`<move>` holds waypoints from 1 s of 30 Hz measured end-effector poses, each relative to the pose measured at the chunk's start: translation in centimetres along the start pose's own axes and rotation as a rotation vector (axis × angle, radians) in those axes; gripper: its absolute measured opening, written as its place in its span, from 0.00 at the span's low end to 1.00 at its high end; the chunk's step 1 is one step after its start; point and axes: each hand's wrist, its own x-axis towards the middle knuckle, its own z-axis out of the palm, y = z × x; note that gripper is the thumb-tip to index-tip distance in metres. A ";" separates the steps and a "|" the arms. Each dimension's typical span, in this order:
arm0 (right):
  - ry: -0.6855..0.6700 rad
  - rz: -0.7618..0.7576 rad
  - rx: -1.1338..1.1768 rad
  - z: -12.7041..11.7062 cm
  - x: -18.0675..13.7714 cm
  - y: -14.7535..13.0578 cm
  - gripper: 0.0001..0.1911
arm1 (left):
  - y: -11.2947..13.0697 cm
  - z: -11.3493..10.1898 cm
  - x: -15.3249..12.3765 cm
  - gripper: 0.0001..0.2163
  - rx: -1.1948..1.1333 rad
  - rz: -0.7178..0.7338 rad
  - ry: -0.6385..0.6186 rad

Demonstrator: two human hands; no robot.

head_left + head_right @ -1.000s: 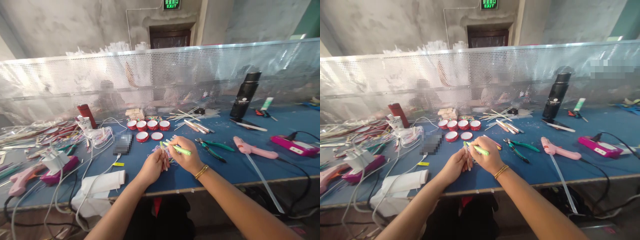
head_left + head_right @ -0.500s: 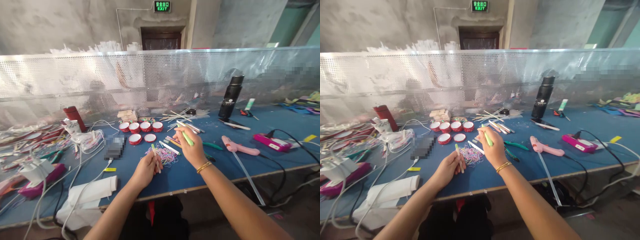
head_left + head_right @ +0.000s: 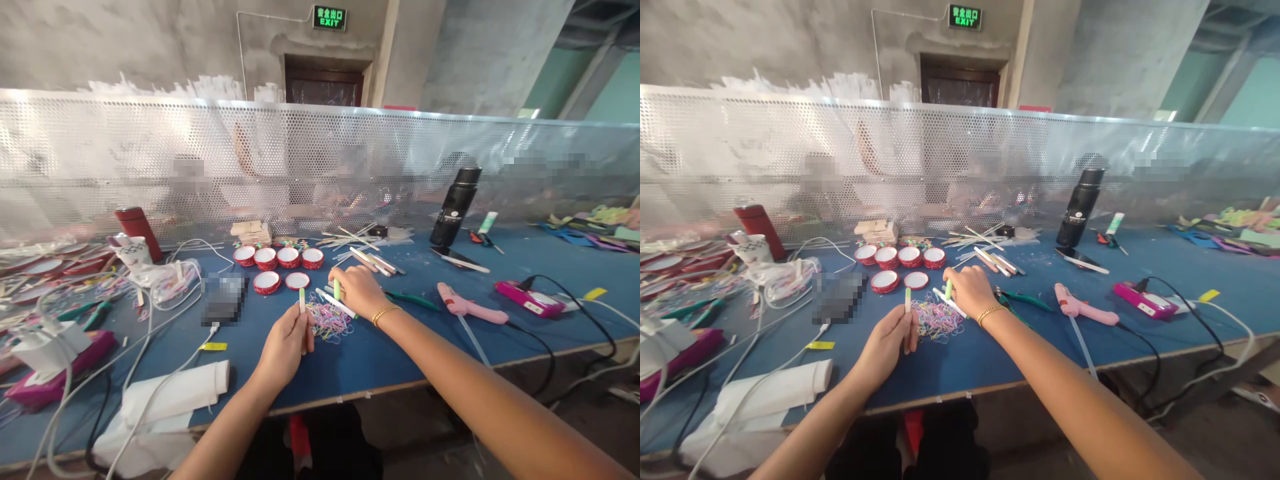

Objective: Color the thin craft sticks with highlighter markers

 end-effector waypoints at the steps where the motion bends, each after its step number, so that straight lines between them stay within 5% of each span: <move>1: -0.014 -0.006 -0.012 0.4 0.3 0.0 0.14 | 0.2 0.0 0.0 0.14 -0.024 0.003 0.010; 7: -0.064 0.016 -0.037 1.9 0.8 0.3 0.15 | 1.1 0.5 -0.1 0.17 -0.291 -0.155 0.085; 16: -0.092 0.034 0.015 1.5 1.6 -0.2 0.13 | 1.5 0.4 0.3 0.18 -0.171 -0.169 0.249; 21: -0.094 0.030 0.083 1.7 2.5 0.0 0.14 | 2.0 0.8 0.4 0.21 -0.204 -0.229 0.219; 26: -0.001 0.066 0.216 -0.7 1.1 -1.1 0.13 | 2.0 0.8 0.3 0.24 -0.253 -0.249 0.285; 30: 0.251 -0.029 0.607 -3.5 -2.7 -4.4 0.14 | 2.0 0.8 0.2 0.24 -0.210 -0.193 0.292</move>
